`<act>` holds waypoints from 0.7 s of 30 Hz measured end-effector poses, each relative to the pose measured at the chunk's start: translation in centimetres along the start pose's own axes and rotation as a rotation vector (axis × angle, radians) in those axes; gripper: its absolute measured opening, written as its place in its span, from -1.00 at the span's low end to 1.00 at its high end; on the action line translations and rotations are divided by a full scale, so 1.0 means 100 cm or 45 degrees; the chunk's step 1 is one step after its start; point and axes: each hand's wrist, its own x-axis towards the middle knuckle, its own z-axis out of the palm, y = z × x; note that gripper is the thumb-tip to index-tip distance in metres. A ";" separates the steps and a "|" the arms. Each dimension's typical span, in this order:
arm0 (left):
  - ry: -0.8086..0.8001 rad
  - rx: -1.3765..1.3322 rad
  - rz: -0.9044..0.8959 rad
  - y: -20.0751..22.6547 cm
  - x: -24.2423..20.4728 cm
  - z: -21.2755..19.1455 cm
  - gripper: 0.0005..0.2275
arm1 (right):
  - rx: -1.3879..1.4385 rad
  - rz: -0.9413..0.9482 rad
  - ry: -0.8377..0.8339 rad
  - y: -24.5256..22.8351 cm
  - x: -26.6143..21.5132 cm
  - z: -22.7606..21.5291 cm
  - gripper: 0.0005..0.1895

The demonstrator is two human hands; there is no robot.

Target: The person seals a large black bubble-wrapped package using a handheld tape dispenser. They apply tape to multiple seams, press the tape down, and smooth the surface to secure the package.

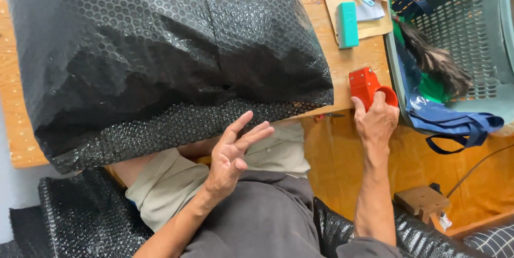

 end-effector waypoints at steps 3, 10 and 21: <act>0.013 -0.231 -0.086 0.008 0.003 0.001 -0.01 | -0.047 -0.092 0.012 0.020 0.022 0.028 -0.48; 0.002 -0.399 -0.151 0.009 0.010 -0.006 -0.07 | 0.205 -0.230 0.376 -0.066 0.027 -0.046 -0.37; -0.118 -0.035 -0.001 -0.010 0.006 -0.006 0.04 | 2.437 0.769 -0.584 -0.202 -0.063 -0.050 -0.81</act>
